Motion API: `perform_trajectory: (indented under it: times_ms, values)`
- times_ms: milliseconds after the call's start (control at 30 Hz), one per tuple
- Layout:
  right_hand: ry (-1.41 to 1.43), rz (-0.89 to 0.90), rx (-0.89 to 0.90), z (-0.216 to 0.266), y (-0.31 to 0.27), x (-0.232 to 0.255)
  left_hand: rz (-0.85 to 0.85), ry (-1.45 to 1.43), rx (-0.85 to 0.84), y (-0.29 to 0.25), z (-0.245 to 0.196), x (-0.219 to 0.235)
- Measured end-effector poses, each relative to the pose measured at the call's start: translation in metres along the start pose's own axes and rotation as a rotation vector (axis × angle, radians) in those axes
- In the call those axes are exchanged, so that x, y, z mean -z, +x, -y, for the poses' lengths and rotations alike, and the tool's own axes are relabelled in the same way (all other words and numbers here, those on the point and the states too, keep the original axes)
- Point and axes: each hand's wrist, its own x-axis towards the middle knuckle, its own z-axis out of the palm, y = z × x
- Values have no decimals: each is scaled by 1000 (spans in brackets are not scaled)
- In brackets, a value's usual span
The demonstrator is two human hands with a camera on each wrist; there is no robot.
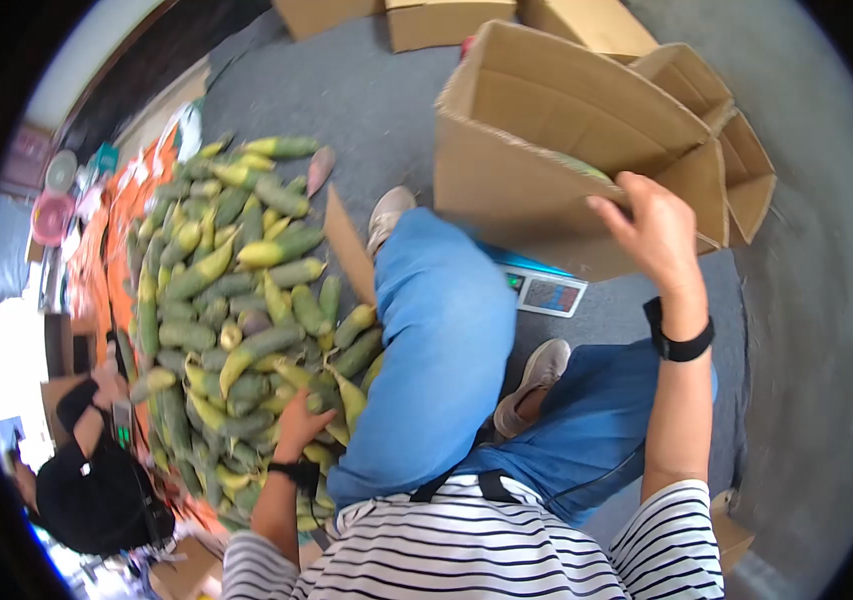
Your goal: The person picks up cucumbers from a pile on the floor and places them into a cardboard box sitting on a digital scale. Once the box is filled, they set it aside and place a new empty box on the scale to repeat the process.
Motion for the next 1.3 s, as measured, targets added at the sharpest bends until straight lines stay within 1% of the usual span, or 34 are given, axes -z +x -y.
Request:
perform_trajectory:
  times_ms: [67, 133, 167, 200, 233, 267, 333, 367, 400, 433, 467, 500, 533, 567, 600, 633, 700, 733, 767, 833, 867, 900, 967, 1000, 1033, 1067, 1100, 1167, 1200, 1267, 1300]
  values:
    - [15, 25, -21, 2, 0, 2, -102, -40, -49, 3, -15, 44]
    - [32, 17, -18, 0, -1, 1, -251, -125, -61, 12, -46, 101]
    - [32, 27, -16, 0, -1, 2, -465, 38, -211, 22, -51, 126]
    - [25, 16, -22, 0, -2, 3, -389, -190, -123, 22, -94, 165]
    - [27, 35, -29, -1, -1, 3, -530, -195, -287, 20, -129, 192]
    - [31, 52, -34, -1, 0, 3, -609, -224, -370, 26, -149, 214]
    - [46, 25, -22, -3, -1, 1, -816, -343, -576, 32, -208, 241]
    - [61, 17, -7, -4, -3, 0, -789, -564, -623, 37, -237, 245]
    - [77, 3, -3, -4, -3, -1, -749, -728, -731, 38, -276, 244]
    - [71, 0, -8, -4, -4, 0, -714, -826, -843, 44, -307, 239]
    - [76, 6, -11, -3, -4, 0, -665, -948, -910, 49, -341, 232]
    - [83, 13, -13, -3, -4, 0, -654, -953, -926, 58, -363, 220]
    - [88, 12, -13, -2, -5, 1, -546, -860, -959, 72, -375, 214]
    - [86, 9, -9, -2, -4, 1, -542, -747, -956, 72, -393, 203]
    - [88, 17, -13, -3, -4, 0, -367, -832, -1009, 80, -401, 191]
    - [89, 24, -19, -3, -4, 0, -319, -753, -1012, 102, -389, 181]
    - [96, 16, -14, -3, -3, 2, -339, -576, -905, 115, -354, 175]
    - [106, 14, -6, -3, -6, 2, -333, -551, -818, 118, -331, 172]
    - [111, 23, -14, -5, -9, 2, -329, -525, -725, 118, -304, 168]
    - [79, -21, 20, -4, -5, 1, -267, -410, -554, 121, -238, 152]
    - [71, -54, 32, -5, -3, 0, -204, -383, -466, 120, -200, 138]
    - [55, 18, -8, -5, -2, 2, -143, -355, -367, 117, -165, 122]
    - [61, 88, 17, -1, -2, 1, -94, -257, -287, 98, -117, 93]
    - [46, 70, 19, 4, -2, 0, -67, -281, -237, 90, -90, 74]
    - [27, 48, 18, 7, -3, 0, -42, -309, -194, 79, -74, 62]
    - [59, 20, 29, 5, -3, 0, -49, -257, -165, 69, -59, 50]
    - [26, 35, 19, 5, -1, 2, -26, -255, -145, 62, -44, 38]
    - [21, 24, 14, 6, -1, 2, 80, -88, -8, 53, -25, 20]
    - [21, 30, 30, 8, -1, 3, 78, -100, 4, 50, -18, 11]
    - [-9, 53, -21, 12, 1, 4, 237, 47, 2, 44, -2, -6]
    - [-8, 61, -11, 12, 1, 3, 240, 40, 12, 42, -1, -9]
